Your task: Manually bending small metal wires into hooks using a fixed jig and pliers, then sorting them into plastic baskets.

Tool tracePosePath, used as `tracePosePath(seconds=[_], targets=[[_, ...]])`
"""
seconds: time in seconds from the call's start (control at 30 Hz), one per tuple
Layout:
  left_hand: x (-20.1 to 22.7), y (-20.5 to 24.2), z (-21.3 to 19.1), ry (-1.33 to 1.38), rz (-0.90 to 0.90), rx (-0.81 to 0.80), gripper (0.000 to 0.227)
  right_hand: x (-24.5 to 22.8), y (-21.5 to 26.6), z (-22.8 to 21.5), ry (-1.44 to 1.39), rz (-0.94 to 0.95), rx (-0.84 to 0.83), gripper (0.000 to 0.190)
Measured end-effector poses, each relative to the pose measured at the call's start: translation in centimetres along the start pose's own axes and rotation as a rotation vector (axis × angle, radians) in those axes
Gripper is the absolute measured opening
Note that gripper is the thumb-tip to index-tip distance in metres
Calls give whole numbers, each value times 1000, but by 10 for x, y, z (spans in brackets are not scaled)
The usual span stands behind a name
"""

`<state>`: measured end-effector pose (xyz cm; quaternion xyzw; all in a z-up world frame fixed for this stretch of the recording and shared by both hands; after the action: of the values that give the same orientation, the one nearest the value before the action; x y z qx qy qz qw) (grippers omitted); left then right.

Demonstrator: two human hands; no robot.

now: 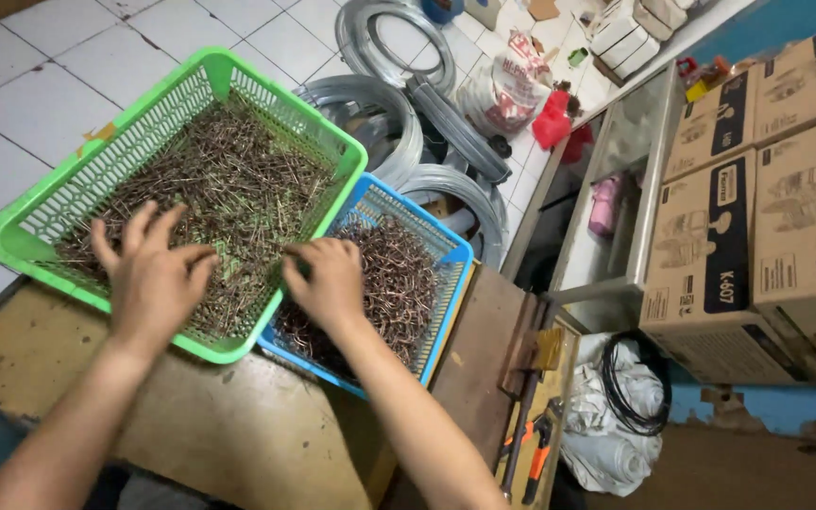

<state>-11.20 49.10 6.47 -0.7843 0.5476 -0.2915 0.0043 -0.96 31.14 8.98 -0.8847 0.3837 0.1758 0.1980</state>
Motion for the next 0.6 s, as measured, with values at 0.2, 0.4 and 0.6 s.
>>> tracePosePath(seconds=[0.2,0.4,0.6], targets=[[-46,-34,32,-32,-65,-89,19,-8,-52,85,190,-68,-150,35],[-56,-38,70,-34,-129,-144,27,3,-73,125,97,-77,-155,31],[-59,-39,58,144,-162,-121,20,4,-75,115,-113,-29,-134,18]])
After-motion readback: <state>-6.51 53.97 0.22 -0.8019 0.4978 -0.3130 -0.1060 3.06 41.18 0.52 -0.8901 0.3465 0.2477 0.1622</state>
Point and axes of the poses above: each hand's wrist, its own y-axis away from the middle knuckle, its own z-axis out of the palm, x = y × z, the point moved 7 cm from there along -y, towards the middle knuckle, and after that the axes turned 1 degree about -z, right-handed, at the moved point
